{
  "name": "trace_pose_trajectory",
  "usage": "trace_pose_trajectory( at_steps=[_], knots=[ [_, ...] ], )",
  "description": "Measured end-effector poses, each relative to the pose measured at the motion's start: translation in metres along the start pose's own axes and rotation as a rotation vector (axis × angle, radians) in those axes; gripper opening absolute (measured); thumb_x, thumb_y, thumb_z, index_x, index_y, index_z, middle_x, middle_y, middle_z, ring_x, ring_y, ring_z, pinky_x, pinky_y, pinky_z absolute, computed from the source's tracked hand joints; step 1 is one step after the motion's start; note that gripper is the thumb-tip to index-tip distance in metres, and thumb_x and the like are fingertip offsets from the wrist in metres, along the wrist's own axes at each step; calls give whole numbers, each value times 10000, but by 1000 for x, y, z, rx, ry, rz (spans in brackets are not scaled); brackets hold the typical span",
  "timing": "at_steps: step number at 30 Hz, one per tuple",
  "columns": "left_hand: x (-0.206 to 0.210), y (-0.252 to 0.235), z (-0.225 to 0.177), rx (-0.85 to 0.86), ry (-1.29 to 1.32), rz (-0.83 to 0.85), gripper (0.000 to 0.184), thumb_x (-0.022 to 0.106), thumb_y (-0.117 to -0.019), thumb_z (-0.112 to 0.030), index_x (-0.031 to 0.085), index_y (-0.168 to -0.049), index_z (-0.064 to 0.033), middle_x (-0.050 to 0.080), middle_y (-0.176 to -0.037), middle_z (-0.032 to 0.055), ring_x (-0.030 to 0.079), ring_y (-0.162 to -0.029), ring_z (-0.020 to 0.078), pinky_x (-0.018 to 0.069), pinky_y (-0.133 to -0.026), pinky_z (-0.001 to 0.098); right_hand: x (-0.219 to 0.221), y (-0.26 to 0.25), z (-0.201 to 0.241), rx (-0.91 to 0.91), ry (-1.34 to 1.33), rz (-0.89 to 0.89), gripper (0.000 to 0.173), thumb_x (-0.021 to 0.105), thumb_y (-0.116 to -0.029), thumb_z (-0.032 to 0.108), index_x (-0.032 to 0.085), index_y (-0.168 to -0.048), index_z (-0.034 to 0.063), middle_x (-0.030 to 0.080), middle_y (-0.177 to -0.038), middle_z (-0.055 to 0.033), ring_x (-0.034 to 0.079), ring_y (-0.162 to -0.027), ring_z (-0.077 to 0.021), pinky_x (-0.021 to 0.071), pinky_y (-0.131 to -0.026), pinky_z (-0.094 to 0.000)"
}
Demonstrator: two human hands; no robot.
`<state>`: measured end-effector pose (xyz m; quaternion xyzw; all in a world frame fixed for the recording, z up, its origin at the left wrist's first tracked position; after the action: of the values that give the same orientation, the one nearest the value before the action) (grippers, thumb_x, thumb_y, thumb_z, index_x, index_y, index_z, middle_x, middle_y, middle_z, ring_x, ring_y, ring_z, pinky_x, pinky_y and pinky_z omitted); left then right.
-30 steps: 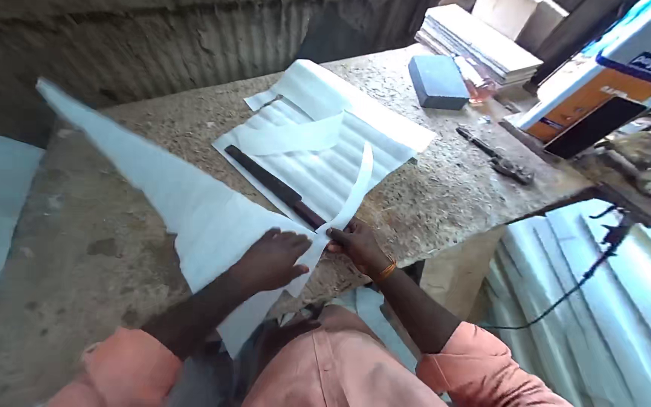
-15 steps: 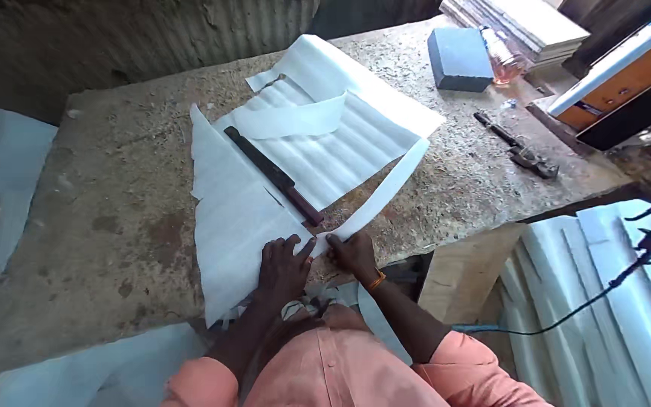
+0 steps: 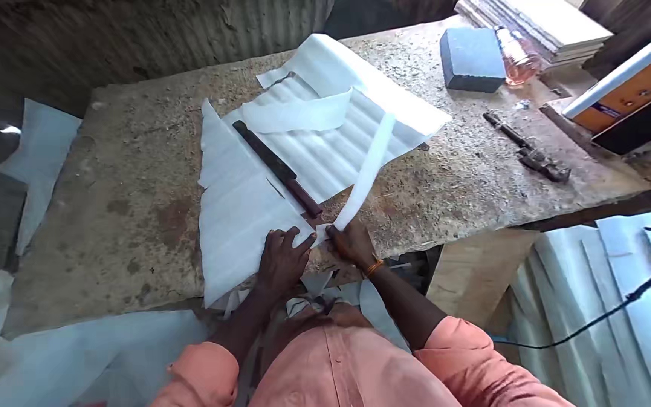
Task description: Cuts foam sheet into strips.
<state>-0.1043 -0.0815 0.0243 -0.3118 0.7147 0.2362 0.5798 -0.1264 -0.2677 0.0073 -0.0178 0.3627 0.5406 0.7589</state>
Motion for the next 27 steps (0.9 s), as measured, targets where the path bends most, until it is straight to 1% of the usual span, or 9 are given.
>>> trace_pose_trajectory(
  at_steps=[2, 3, 5, 9, 19, 21, 24, 26, 27],
  knots=[
    [-2, 0, 0, -3, 18, 10, 411, 486, -1051, -412, 568, -1454, -422, 541, -1474, 78, 510, -1301, 368, 337, -1140, 624, -8, -6, 13, -83, 108, 26, 410, 699, -950, 410, 665, -1111, 34, 737, -866, -120, 738, -728, -249, 629, -695, -497],
    [-3, 0, -1, -17, 23, 17, 407, 485, -1049, -407, 576, -1445, -425, 539, -1477, 69, 502, -1311, 365, 335, -1142, 622, -12, -8, 20, -124, 157, 23, 440, 734, -923, 429, 682, -1105, 31, 730, -921, -147, 727, -823, -293, 592, -775, -548],
    [-4, 1, -3, -45, 27, 29, 412, 483, -1042, -391, 582, -1441, -416, 536, -1484, 65, 491, -1329, 364, 323, -1152, 630, -14, -12, 26, -172, 215, 15, 430, 753, -897, 429, 699, -1063, 36, 720, -960, -174, 708, -921, -345, 554, -833, -602],
    [-2, 1, -4, -72, -23, 49, 437, 475, -1038, -372, 546, -1464, -442, 517, -1501, 53, 456, -1373, 350, 305, -1157, 627, -15, -2, 23, -189, 204, -74, 391, 700, -933, 377, 689, -1028, -2, 701, -933, -198, 699, -921, -365, 552, -822, -593],
    [-5, -1, -7, -78, -67, -28, 405, 470, -1042, -372, 583, -1427, -428, 553, -1436, 77, 506, -1318, 342, 355, -1102, 658, -19, 14, 15, -205, 125, -222, 356, 684, -955, 317, 680, -1013, -34, 705, -874, -207, 711, -852, -373, 556, -784, -597],
    [-2, -1, -6, -82, -87, -36, 411, 450, -1043, -382, 566, -1431, -456, 549, -1441, 63, 502, -1327, 331, 359, -1107, 650, -27, 17, 6, -148, 83, -224, 385, 667, -972, 351, 666, -1062, -24, 715, -885, -193, 721, -839, -353, 568, -782, -593],
    [-2, -2, -6, -87, -88, -43, 410, 448, -1042, -377, 574, -1423, -458, 557, -1444, 65, 497, -1338, 340, 344, -1115, 655, -71, 21, -15, -88, -121, -285, 422, 656, -991, 339, 634, -1172, -41, 720, -886, -175, 726, -751, -291, 617, -714, -528],
    [-2, -3, -6, -95, -49, -9, 415, 433, -1045, -404, 568, -1435, -450, 552, -1466, 56, 494, -1353, 342, 323, -1136, 660, -115, 20, -44, 21, -455, -343, 414, 624, -1026, 331, 609, -1239, -23, 725, -868, -126, 708, -670, -210, 630, -626, -411],
    [-3, -4, -3, -98, -19, 3, 425, 431, -1042, -446, 562, -1446, -437, 551, -1475, 49, 498, -1356, 332, 319, -1148, 650, -137, 18, -61, 96, -627, -364, 417, 574, -1049, 389, 594, -1249, 23, 715, -858, -79, 684, -652, -162, 602, -597, -349]
  ],
)
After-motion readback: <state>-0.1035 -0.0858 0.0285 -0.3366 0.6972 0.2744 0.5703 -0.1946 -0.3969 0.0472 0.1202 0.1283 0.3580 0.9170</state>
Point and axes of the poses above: each hand's wrist, its own y-axis away from the middle knuckle, its own x-axis out of the palm, z = x × y, the point moved 8 cm from there along -y, towards the middle knuckle
